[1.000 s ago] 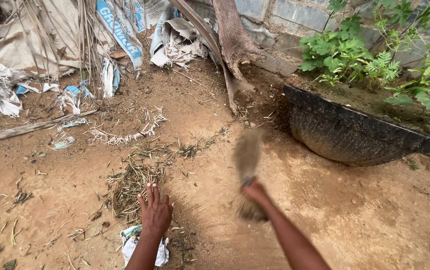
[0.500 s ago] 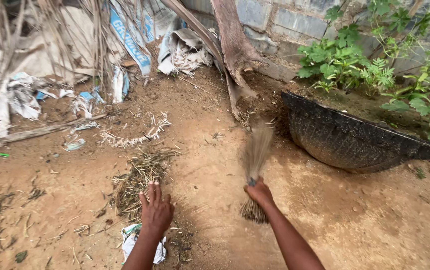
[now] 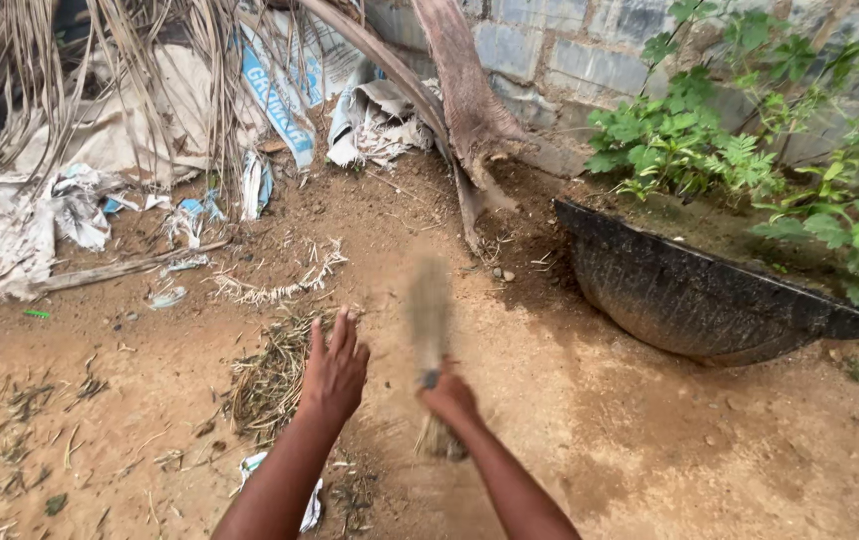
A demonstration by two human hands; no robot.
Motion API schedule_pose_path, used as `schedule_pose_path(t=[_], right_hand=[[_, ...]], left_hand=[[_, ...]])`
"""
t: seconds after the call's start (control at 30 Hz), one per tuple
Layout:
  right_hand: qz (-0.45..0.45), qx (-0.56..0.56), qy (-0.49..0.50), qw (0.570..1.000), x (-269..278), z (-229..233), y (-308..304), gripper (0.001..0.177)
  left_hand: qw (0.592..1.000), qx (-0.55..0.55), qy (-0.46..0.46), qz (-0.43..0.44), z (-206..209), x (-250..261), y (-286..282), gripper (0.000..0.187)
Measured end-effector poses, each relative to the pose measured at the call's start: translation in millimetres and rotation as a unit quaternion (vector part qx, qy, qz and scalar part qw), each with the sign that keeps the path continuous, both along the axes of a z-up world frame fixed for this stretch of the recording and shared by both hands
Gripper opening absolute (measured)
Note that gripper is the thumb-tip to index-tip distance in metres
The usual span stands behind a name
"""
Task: The person sweeps debris and dried leaves across a dirt floor using a handheld bundle of sticks, gathering the waste into a pile.
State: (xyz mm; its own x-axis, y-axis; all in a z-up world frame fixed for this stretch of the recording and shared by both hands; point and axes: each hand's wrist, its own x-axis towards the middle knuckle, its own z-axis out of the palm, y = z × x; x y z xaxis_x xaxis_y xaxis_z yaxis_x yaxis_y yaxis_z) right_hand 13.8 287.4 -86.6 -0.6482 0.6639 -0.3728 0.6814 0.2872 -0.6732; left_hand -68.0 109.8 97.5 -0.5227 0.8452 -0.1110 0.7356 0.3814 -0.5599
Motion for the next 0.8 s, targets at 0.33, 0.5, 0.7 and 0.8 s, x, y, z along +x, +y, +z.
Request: schedule_pose_path(t=[0.33, 0.5, 0.7, 0.8], right_hand=[[0.055, -0.085, -0.083, 0.991, 120, -91, -12, 0.112], [0.200, -0.016, -0.048, 0.978, 116, -22, -50, 0.103], [-0.092, -0.107, 0.023, 0.990, 111, 67, 12, 0.096], [-0.143, -0.081, -0.017, 0.986, 118, 40, 55, 0.090]], left_hand=[[0.999, -0.033, 0.004, 0.011, -4, -23, -3, 0.051], [0.996, -0.056, -0.036, 0.064, -59, -33, -4, 0.057], [0.989, -0.034, -0.111, 0.091, -99, -58, 17, 0.069], [0.988, 0.013, -0.134, 0.076, -117, -64, 27, 0.074]])
